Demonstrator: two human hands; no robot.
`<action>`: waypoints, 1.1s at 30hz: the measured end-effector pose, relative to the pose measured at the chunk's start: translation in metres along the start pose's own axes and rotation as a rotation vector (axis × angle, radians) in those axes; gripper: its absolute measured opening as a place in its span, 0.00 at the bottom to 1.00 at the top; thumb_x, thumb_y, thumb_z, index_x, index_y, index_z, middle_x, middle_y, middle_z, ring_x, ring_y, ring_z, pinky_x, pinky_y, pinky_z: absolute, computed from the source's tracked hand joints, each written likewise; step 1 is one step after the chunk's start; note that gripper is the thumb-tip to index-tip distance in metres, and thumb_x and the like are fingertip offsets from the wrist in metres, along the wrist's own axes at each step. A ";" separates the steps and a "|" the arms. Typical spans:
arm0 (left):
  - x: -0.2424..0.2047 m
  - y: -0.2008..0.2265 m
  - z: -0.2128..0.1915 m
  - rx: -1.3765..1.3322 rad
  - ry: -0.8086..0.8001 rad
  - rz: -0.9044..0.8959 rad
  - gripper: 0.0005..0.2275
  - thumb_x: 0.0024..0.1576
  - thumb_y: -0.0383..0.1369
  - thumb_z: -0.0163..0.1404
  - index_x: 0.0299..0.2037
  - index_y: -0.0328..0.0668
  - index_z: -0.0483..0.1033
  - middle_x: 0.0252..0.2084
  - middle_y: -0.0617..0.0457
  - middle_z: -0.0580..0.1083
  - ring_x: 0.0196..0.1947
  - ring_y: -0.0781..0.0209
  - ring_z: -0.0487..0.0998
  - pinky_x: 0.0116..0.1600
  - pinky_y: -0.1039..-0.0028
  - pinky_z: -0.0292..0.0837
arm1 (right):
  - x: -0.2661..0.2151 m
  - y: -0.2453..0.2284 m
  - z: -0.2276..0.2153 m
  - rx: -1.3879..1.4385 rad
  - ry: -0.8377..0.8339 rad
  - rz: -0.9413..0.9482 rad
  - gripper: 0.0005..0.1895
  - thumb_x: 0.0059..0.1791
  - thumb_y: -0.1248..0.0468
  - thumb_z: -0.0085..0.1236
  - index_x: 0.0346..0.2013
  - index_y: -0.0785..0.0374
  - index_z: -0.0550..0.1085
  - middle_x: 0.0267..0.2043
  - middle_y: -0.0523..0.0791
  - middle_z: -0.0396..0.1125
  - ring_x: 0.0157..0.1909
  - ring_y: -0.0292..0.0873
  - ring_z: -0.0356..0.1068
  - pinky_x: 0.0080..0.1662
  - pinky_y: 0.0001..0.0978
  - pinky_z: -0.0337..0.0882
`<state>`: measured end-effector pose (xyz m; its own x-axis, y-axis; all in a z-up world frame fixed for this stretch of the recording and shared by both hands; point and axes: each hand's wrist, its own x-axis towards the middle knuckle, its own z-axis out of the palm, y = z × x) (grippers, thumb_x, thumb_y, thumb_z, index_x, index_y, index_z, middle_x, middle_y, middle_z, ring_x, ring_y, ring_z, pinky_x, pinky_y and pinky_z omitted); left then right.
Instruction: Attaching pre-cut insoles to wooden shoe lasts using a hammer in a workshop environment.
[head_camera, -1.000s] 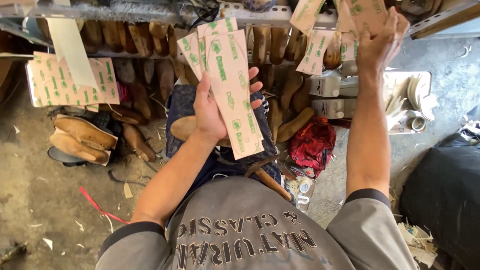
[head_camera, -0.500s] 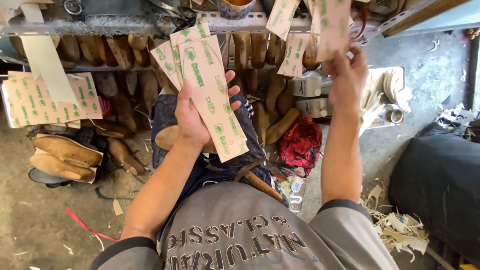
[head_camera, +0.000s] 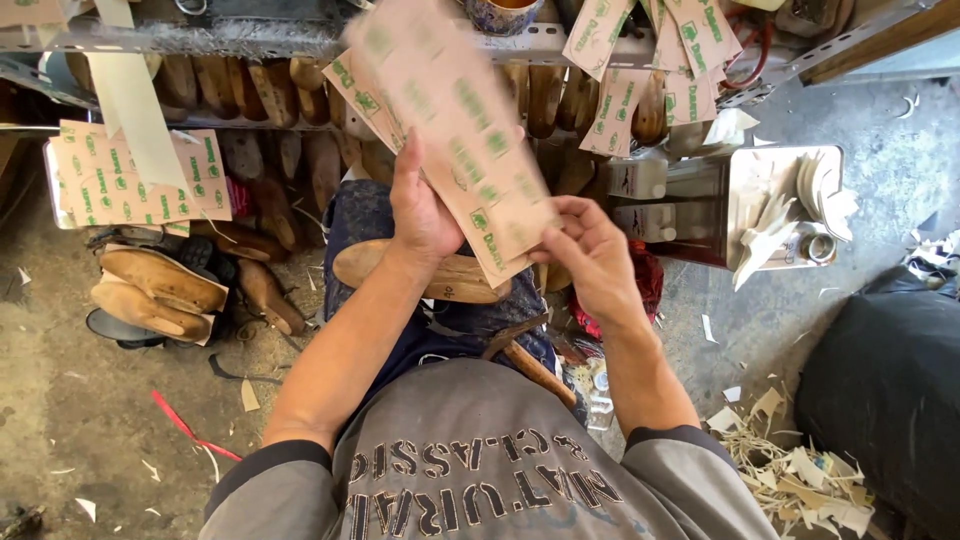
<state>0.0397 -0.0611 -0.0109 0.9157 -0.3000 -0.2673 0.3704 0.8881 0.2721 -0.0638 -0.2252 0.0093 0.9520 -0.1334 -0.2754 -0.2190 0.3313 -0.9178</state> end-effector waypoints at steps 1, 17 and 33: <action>-0.001 0.005 0.001 0.001 0.001 0.001 0.31 0.59 0.52 0.49 0.73 0.60 0.58 0.74 0.43 0.62 0.61 0.34 0.75 0.66 0.41 0.74 | 0.005 -0.011 0.000 0.001 -0.001 0.001 0.19 0.52 0.71 0.57 0.57 0.71 0.67 0.45 0.54 0.72 0.41 0.46 0.79 0.41 0.33 0.84; -0.004 0.028 0.004 0.035 -0.155 -0.110 0.42 0.53 0.60 0.48 0.74 0.43 0.54 0.60 0.39 0.71 0.45 0.46 0.79 0.47 0.57 0.78 | 0.213 -0.013 -0.219 -1.423 0.554 -0.382 0.28 0.51 0.63 0.69 0.62 0.66 0.67 0.62 0.52 0.65 0.59 0.53 0.61 0.54 0.50 0.67; 0.000 0.029 -0.006 0.081 -0.005 -0.105 0.40 0.52 0.56 0.52 0.71 0.42 0.60 0.62 0.40 0.71 0.48 0.48 0.78 0.48 0.54 0.79 | 0.106 -0.095 -0.077 -0.551 0.539 0.017 0.16 0.54 0.52 0.53 0.52 0.55 0.76 0.37 0.37 0.71 0.37 0.32 0.69 0.46 0.25 0.77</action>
<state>0.0496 -0.0335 -0.0086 0.8721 -0.3918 -0.2933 0.4752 0.8209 0.3166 0.0410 -0.3427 0.0453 0.7428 -0.6161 -0.2621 -0.4416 -0.1566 -0.8834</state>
